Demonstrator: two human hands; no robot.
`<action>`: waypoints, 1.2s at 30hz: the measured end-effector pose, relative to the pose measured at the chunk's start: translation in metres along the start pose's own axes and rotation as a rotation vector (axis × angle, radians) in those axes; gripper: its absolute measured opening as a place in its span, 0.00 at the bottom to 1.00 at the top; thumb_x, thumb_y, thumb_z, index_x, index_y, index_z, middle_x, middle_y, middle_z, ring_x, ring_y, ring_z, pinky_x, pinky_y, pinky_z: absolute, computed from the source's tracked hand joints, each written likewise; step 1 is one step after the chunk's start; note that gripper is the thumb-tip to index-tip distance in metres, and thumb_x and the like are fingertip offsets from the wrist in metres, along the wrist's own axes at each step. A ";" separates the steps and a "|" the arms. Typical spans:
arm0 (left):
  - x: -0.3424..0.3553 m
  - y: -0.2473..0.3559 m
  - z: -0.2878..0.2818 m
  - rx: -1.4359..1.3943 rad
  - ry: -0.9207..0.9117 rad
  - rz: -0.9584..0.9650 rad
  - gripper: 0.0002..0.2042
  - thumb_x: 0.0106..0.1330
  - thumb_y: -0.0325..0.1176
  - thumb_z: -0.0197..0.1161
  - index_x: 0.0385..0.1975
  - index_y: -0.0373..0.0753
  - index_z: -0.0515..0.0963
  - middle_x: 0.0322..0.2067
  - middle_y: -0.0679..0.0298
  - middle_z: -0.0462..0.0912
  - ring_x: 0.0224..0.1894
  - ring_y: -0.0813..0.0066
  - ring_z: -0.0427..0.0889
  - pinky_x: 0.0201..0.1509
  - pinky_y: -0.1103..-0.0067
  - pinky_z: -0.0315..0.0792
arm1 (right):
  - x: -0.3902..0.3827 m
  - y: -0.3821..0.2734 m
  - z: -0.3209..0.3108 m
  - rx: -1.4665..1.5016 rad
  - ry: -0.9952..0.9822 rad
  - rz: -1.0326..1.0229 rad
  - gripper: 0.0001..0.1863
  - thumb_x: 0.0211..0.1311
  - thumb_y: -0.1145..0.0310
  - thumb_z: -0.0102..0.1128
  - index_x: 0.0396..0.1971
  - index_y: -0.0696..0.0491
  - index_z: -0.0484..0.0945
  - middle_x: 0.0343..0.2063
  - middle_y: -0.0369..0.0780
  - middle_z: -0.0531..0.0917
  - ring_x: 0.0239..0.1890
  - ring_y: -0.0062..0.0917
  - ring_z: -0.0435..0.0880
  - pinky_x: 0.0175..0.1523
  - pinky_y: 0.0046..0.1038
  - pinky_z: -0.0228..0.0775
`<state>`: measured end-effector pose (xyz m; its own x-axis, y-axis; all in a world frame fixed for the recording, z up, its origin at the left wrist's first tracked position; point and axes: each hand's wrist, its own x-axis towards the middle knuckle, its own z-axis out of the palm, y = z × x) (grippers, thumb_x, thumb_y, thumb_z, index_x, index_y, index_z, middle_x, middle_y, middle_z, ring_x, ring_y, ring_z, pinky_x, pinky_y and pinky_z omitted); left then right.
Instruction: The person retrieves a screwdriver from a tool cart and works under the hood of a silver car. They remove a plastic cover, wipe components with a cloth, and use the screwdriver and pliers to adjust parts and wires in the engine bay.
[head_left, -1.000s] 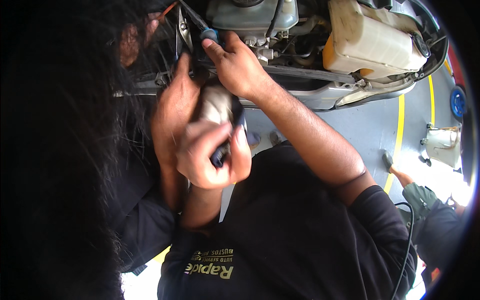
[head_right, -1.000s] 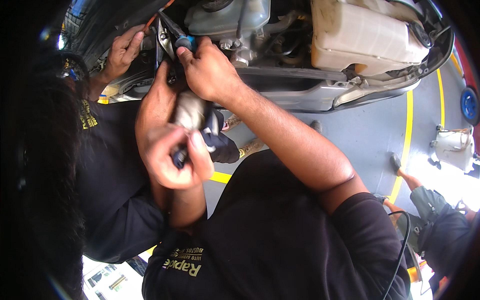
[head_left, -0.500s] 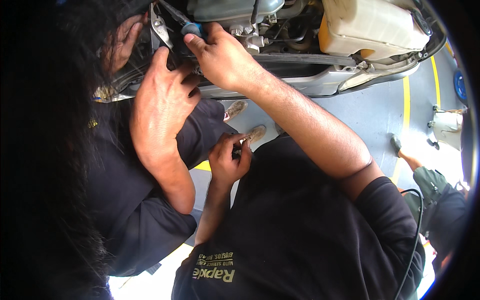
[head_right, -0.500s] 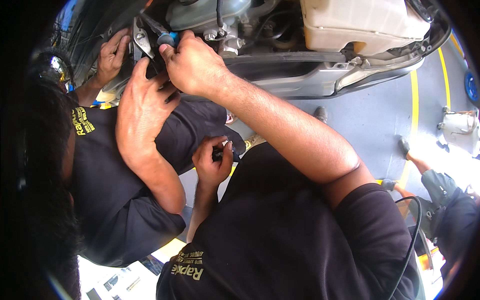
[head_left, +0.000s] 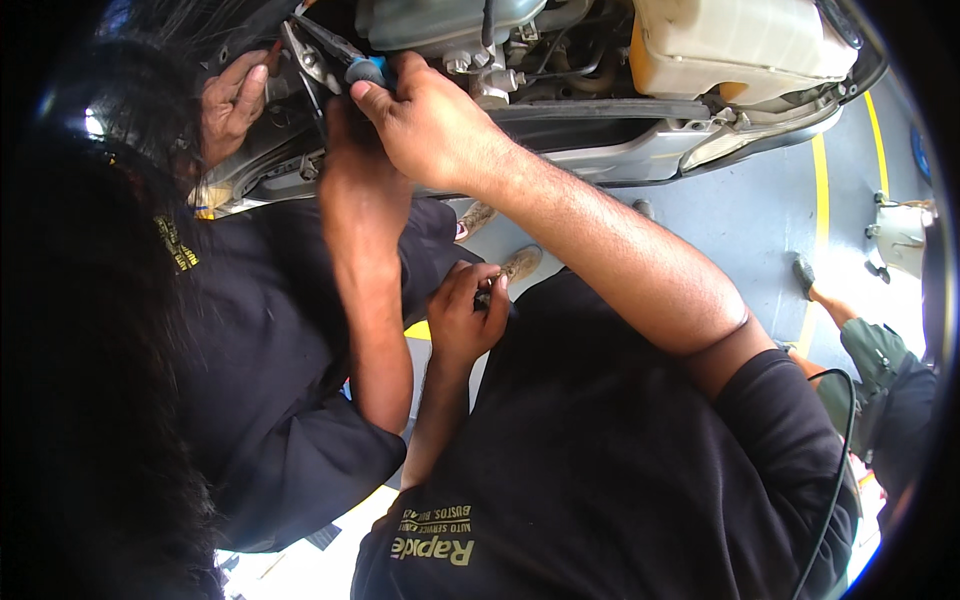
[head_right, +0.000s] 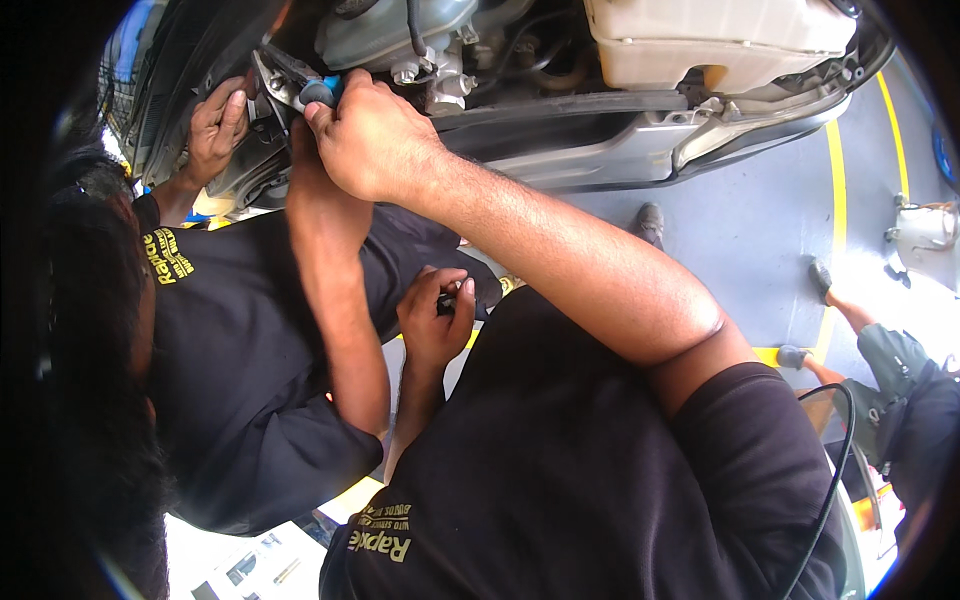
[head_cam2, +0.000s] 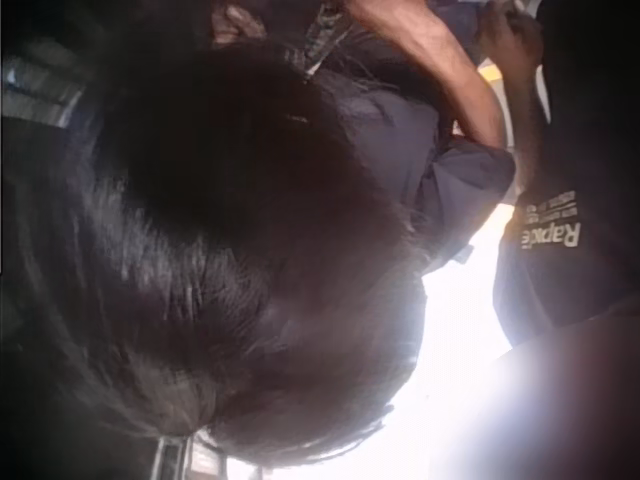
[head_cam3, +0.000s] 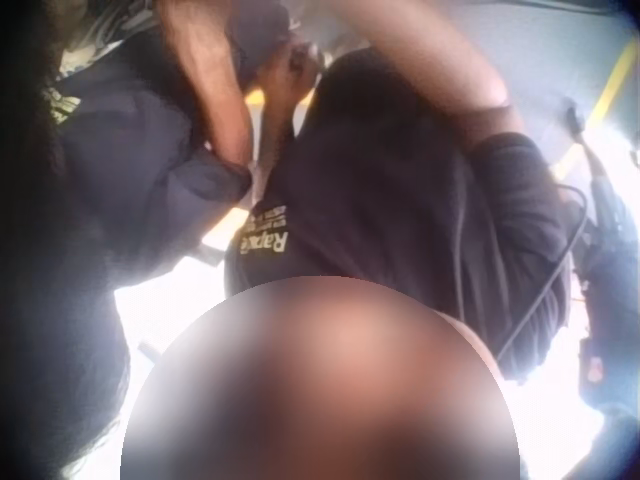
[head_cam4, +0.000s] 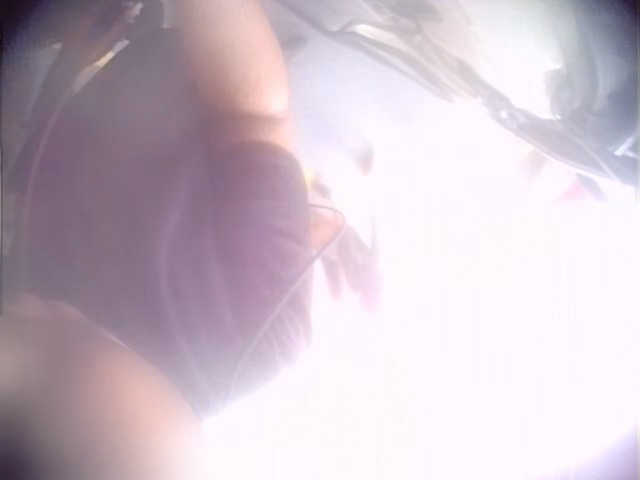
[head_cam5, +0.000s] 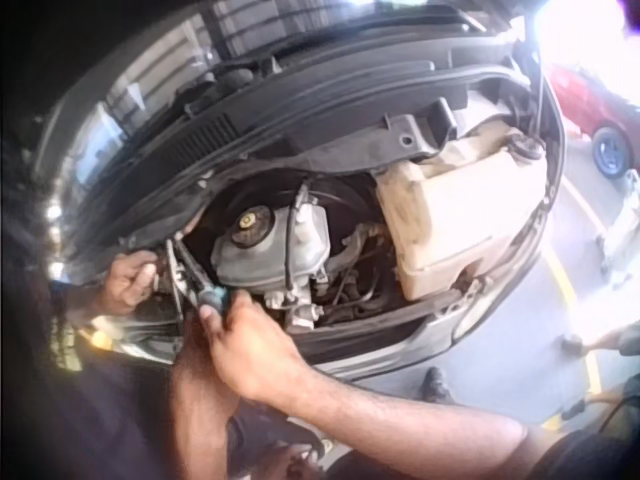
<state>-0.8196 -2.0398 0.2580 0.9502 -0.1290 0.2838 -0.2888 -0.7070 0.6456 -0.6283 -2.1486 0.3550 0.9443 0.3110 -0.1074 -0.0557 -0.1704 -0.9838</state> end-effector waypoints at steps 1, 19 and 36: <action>0.000 0.000 0.000 0.005 0.002 0.011 0.06 0.64 0.22 0.69 0.38 0.37 0.81 0.27 0.59 0.82 0.26 0.66 0.83 0.29 0.73 0.78 | 0.000 0.000 0.000 -0.007 0.000 -0.003 0.34 0.79 0.47 0.52 0.59 0.68 0.71 0.55 0.59 0.82 0.63 0.51 0.81 0.68 0.47 0.72; -0.005 -0.003 -0.003 0.043 -0.024 -0.002 0.03 0.65 0.23 0.68 0.35 0.37 0.81 0.27 0.61 0.81 0.26 0.66 0.83 0.30 0.72 0.78 | -0.002 -0.001 0.005 -0.050 0.108 -0.050 0.31 0.80 0.44 0.54 0.52 0.64 0.75 0.39 0.57 0.87 0.50 0.50 0.88 0.55 0.44 0.79; -0.004 -0.009 -0.004 0.074 -0.039 0.023 0.03 0.65 0.24 0.68 0.33 0.39 0.80 0.28 0.62 0.82 0.27 0.66 0.84 0.31 0.72 0.79 | -0.001 -0.010 -0.004 -0.042 0.026 0.000 0.32 0.79 0.47 0.52 0.56 0.67 0.75 0.51 0.57 0.86 0.59 0.51 0.85 0.65 0.48 0.76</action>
<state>-0.8212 -2.0301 0.2534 0.9477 -0.1716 0.2691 -0.3023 -0.7531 0.5844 -0.6276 -2.1513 0.3654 0.9523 0.2872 -0.1029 -0.0422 -0.2100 -0.9768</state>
